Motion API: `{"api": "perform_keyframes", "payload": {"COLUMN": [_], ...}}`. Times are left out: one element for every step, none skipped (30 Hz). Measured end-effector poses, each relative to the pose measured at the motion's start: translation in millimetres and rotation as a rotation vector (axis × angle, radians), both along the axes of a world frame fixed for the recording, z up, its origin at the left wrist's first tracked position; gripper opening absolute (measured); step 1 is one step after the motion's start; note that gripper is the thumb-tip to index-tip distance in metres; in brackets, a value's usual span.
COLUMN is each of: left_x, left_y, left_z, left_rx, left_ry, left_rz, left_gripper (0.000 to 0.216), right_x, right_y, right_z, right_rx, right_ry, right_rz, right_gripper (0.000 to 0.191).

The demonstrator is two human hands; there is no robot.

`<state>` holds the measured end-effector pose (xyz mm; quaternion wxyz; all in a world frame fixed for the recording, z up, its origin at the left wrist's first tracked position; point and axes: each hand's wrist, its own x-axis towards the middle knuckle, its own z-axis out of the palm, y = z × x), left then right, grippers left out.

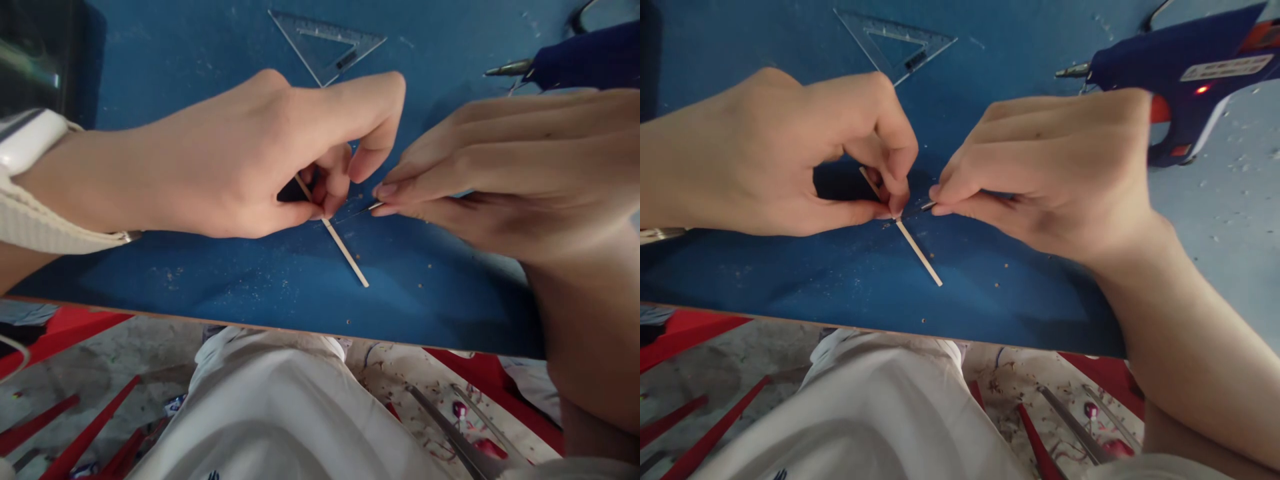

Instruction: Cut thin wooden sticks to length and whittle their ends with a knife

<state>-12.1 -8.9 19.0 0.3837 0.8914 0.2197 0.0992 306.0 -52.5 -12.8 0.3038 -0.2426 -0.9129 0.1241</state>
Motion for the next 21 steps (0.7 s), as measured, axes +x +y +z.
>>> {"api": "perform_keyframes", "payload": {"left_x": [0,0,0,-1,-1,-1,-2,-2,-2,-1,0,1,2,3,4,5,5,5,4,3,3], "left_y": [0,0,1,1,1,2,2,2,2,2,1,0,0,-1,-1,-1,-1,0,0,1,2], "left_z": [-0.3,-0.8,-1.5,-2.3,-3.1,-3.9,-4.6,-4.9,-5.0,-4.6,-3.9,-3.0,-1.9,-0.9,-0.1,0.3,0.4,0.0,-0.7,-1.7,-2.8], "left_rx": [-0.012,-0.017,-0.021,-0.020,-0.017,-0.013,-0.007,0.000,0.007,0.010,0.005,-0.004,-0.018,-0.032,-0.044,-0.051,-0.047,-0.032,-0.011,0.012,0.033], "left_ry": [-0.012,-0.024,-0.033,-0.040,-0.046,-0.047,-0.047,-0.047,-0.045,-0.044,-0.041,-0.036,-0.029,-0.022,-0.016,-0.011,-0.011,-0.017,-0.032,-0.046,-0.057], "left_rz": [-0.005,-0.006,-0.007,-0.006,-0.009,-0.010,-0.012,-0.014,-0.017,-0.020,-0.020,-0.014,-0.005,0.007,0.016,0.021,0.016,0.004,-0.015,-0.034,-0.047], "left_gripper": [0.014,0.012,0.012,0.012,0.013,0.013,0.014,0.014,0.015,0.015,0.015,0.014,0.013,0.012,0.013,0.014,0.015,0.016,0.017,0.017,0.017], "right_x": [0,0,-1,-1,-1,-1,-1,-1,-1,0,0,1,2,2,3,3,3,3,3,3,3], "right_y": [0,0,-1,-2,-3,-3,-3,-2,-1,0,2,3,4,5,5,5,4,3,3,2,1], "right_z": [0.1,1.2,2.9,4.8,6.3,7.0,6.8,5.6,3.8,1.6,-0.5,-2.2,-3.4,-3.7,-3.4,-2.4,-0.9,0.8,2.5,4.2,5.6], "right_rx": [0.011,0.011,0.007,-0.002,-0.015,-0.020,-0.010,0.006,0.021,0.034,0.047,0.052,0.051,0.052,0.055,0.059,0.054,0.039,0.024,0.015,0.010], "right_ry": [-0.011,-0.041,-0.062,-0.081,-0.097,-0.105,-0.097,-0.087,-0.078,-0.069,-0.059,-0.056,-0.058,-0.062,-0.063,-0.059,-0.060,-0.067,-0.074,-0.079,-0.086], "right_rz": [0.004,0.004,-0.002,-0.007,-0.017,-0.023,-0.019,-0.010,-0.001,0.008,0.017,0.024,0.026,0.026,0.026,0.024,0.023,0.016,0.014,0.015,0.016], "right_gripper": [0.022,0.025,0.028,0.029,0.029,0.028,0.026,0.025,0.025,0.024,0.024,0.025,0.025,0.025,0.025,0.024,0.023,0.024,0.026,0.029,0.032]}}
